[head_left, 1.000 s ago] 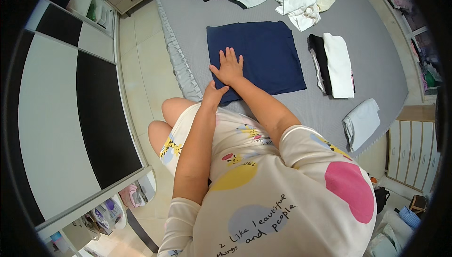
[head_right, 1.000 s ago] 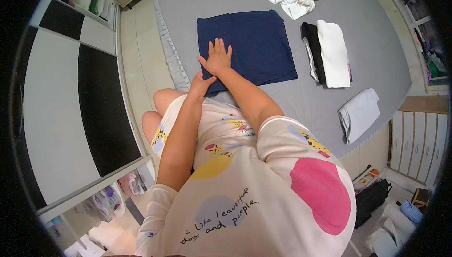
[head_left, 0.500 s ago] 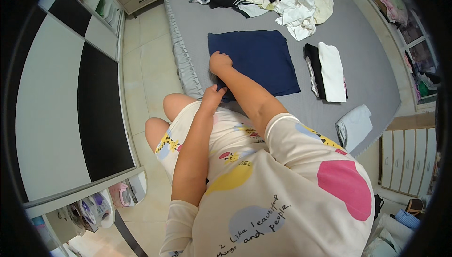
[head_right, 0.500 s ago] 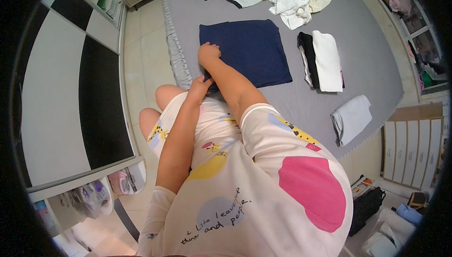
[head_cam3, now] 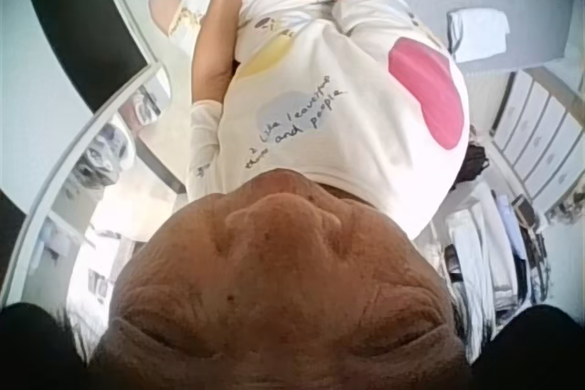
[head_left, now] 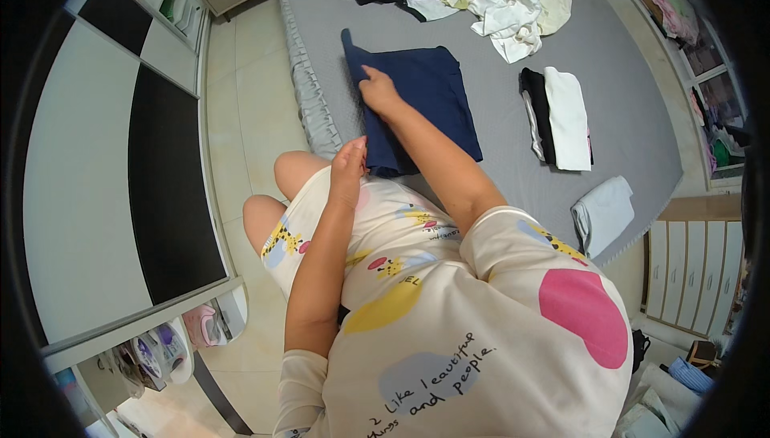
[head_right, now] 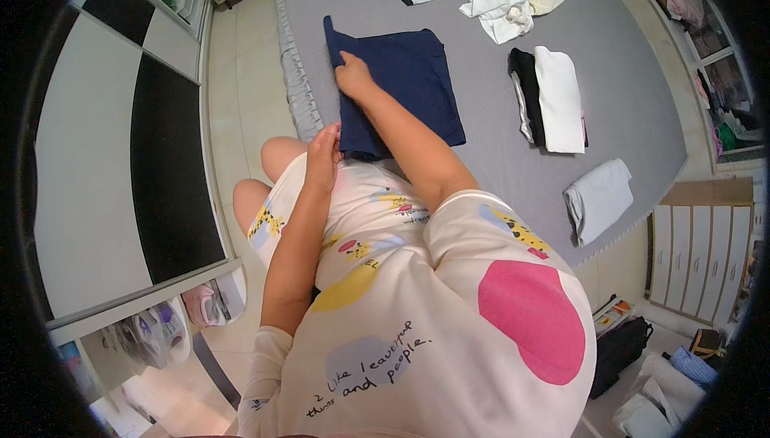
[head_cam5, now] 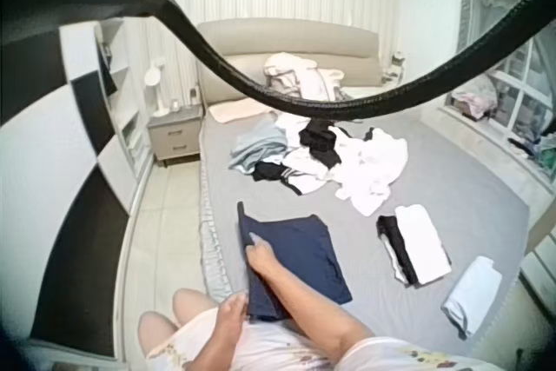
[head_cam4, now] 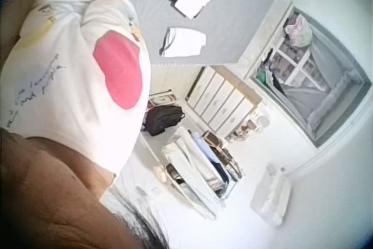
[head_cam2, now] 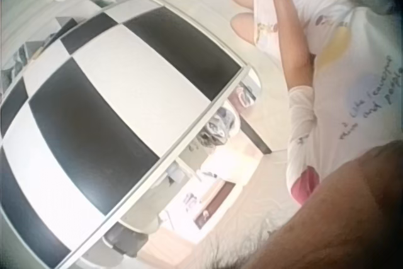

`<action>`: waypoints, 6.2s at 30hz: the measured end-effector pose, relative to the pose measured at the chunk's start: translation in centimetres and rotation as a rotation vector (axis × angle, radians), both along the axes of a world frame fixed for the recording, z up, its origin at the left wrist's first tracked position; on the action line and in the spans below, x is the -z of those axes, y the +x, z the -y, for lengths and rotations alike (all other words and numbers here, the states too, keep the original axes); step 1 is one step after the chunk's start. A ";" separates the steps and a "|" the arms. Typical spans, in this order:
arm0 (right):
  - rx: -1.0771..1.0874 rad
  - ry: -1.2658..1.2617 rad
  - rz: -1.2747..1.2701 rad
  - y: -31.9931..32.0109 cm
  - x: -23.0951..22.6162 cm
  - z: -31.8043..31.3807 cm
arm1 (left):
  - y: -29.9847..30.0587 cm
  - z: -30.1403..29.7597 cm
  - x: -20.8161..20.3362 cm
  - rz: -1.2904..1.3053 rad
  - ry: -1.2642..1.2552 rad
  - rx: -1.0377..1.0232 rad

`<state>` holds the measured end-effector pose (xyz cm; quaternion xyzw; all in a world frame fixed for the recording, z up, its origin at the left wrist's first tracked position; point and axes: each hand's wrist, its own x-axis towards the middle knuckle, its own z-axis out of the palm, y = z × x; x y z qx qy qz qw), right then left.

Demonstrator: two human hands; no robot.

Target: The person folds a pair of white pants and a dark blue t-shirt on a bed. They smooth and fold each item by hand, then place the folded pants and t-shirt into a neat stack on the bed.

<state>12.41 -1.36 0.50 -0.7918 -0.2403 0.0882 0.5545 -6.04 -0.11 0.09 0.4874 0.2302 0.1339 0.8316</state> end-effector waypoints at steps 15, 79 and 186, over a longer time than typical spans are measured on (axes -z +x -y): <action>0.110 0.455 -0.946 8.1 4.4 18.9 | 1.1 -0.1 -0.5 -0.058 0.020 0.040; -0.206 -0.951 0.786 16.2 5.2 6.2 | 3.2 4.0 1.2 -0.073 1.384 0.431; 0.447 -0.045 0.030 21.1 11.9 24.6 | 10.8 -2.0 5.0 -0.594 0.274 -0.206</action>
